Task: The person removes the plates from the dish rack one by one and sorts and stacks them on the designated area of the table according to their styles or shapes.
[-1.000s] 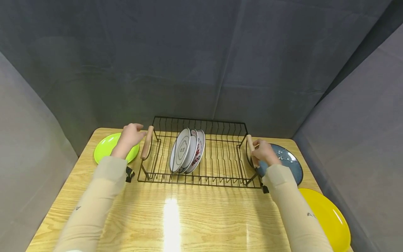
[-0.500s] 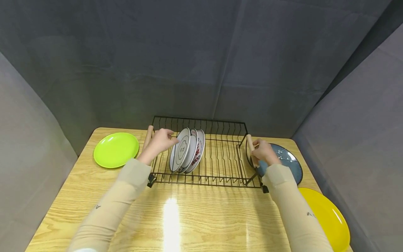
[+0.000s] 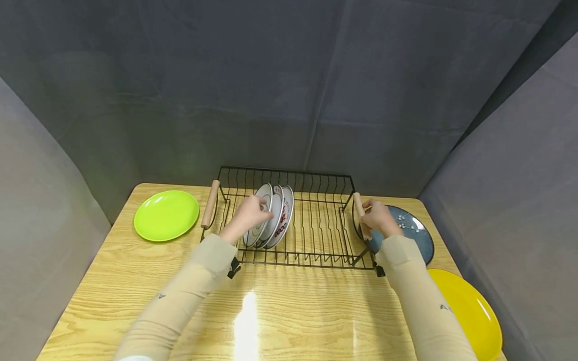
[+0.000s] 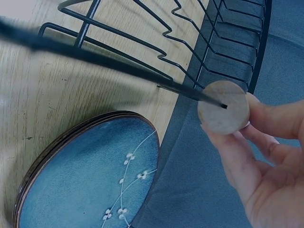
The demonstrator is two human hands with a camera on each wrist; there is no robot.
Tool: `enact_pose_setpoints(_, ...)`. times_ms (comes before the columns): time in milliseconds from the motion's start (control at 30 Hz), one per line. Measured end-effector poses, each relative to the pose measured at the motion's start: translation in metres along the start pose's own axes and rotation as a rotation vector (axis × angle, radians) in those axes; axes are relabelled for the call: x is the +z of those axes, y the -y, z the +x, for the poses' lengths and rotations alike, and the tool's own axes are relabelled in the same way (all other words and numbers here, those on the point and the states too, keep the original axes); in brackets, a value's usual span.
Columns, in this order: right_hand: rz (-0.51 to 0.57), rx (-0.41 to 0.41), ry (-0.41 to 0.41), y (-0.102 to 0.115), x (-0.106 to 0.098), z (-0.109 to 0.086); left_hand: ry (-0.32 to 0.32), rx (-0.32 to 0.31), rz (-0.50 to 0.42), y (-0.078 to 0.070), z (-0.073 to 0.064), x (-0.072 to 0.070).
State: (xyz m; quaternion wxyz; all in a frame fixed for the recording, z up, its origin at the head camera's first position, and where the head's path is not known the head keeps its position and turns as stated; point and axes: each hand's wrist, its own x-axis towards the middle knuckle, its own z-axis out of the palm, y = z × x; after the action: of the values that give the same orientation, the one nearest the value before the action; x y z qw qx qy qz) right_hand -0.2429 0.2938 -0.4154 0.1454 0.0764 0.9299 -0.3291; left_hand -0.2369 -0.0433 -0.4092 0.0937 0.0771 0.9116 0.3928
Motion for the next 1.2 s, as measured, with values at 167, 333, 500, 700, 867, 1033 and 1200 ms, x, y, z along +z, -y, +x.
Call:
enact_pose_setpoints(167,-0.004,0.002,0.004,0.000,-0.001,-0.001,-0.029,0.002,-0.004,-0.001,0.000,0.008)
enact_pose_setpoints(333,-0.002,-0.001,0.006,-0.001,0.000,-0.001,-0.075,0.002,0.021,-0.002,0.000,0.015)
enact_pose_setpoints(500,0.010,0.004,0.006,0.001,0.000,-0.002,-0.127,0.021,0.042,-0.002,0.000,0.020)
enact_pose_setpoints(700,0.018,0.005,-0.003,0.003,0.000,-0.004,-0.179,0.029,0.077,-0.001,0.000,0.024)
enact_pose_setpoints(867,0.015,0.006,0.001,0.000,0.000,-0.001,-0.205,0.031,0.072,-0.001,-0.002,0.027)
enact_pose_setpoints(1033,0.011,0.004,0.004,-0.002,0.000,0.000,-0.218,0.033,0.050,0.000,-0.003,0.027)
enact_pose_setpoints(1200,0.016,0.014,0.005,-0.002,0.000,0.000,-0.236,0.011,-0.031,-0.001,-0.004,0.022)
